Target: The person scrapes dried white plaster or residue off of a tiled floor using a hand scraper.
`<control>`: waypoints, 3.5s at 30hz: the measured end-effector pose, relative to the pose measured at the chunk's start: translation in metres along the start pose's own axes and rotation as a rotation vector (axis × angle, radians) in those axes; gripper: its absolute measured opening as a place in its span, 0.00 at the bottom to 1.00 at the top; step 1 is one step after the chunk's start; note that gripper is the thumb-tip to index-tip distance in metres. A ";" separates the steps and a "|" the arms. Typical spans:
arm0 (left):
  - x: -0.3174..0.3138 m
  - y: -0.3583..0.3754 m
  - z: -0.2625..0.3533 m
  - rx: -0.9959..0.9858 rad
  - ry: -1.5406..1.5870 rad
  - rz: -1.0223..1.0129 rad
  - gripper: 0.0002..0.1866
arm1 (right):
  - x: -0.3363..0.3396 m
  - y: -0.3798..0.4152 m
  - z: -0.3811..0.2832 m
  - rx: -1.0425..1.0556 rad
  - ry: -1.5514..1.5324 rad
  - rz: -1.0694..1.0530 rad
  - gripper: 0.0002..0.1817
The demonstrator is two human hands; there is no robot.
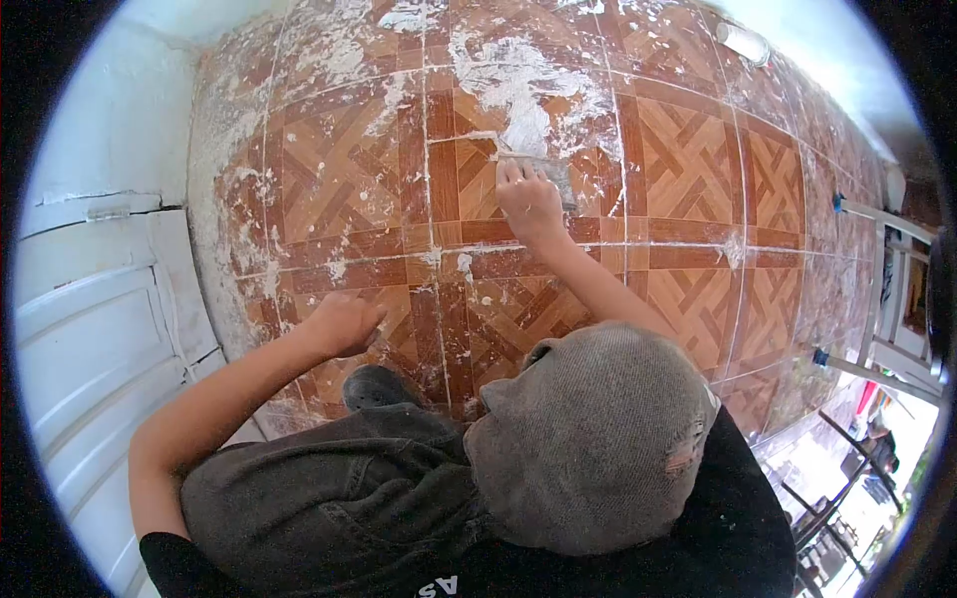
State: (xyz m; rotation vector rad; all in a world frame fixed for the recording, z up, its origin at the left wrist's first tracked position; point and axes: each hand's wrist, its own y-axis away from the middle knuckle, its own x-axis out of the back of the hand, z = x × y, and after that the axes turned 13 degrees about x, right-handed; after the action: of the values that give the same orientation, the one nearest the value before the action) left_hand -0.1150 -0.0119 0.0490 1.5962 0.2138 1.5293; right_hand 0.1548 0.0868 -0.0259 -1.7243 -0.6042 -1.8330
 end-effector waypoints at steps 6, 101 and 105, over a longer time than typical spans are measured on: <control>0.008 0.004 0.010 0.055 -0.022 -0.024 0.09 | -0.008 0.009 -0.002 0.021 0.113 0.250 0.14; 0.014 0.019 0.005 0.167 -0.126 -0.219 0.15 | -0.009 -0.011 0.006 -0.004 -0.123 0.116 0.15; 0.016 0.020 0.001 0.173 -0.059 -0.154 0.15 | 0.000 0.006 -0.003 -0.095 -0.183 0.119 0.13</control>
State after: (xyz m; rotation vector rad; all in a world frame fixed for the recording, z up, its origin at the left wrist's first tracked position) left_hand -0.1192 -0.0140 0.0744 1.7152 0.4358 1.3739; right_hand 0.1569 0.0804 -0.0267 -1.9625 -0.4805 -1.6586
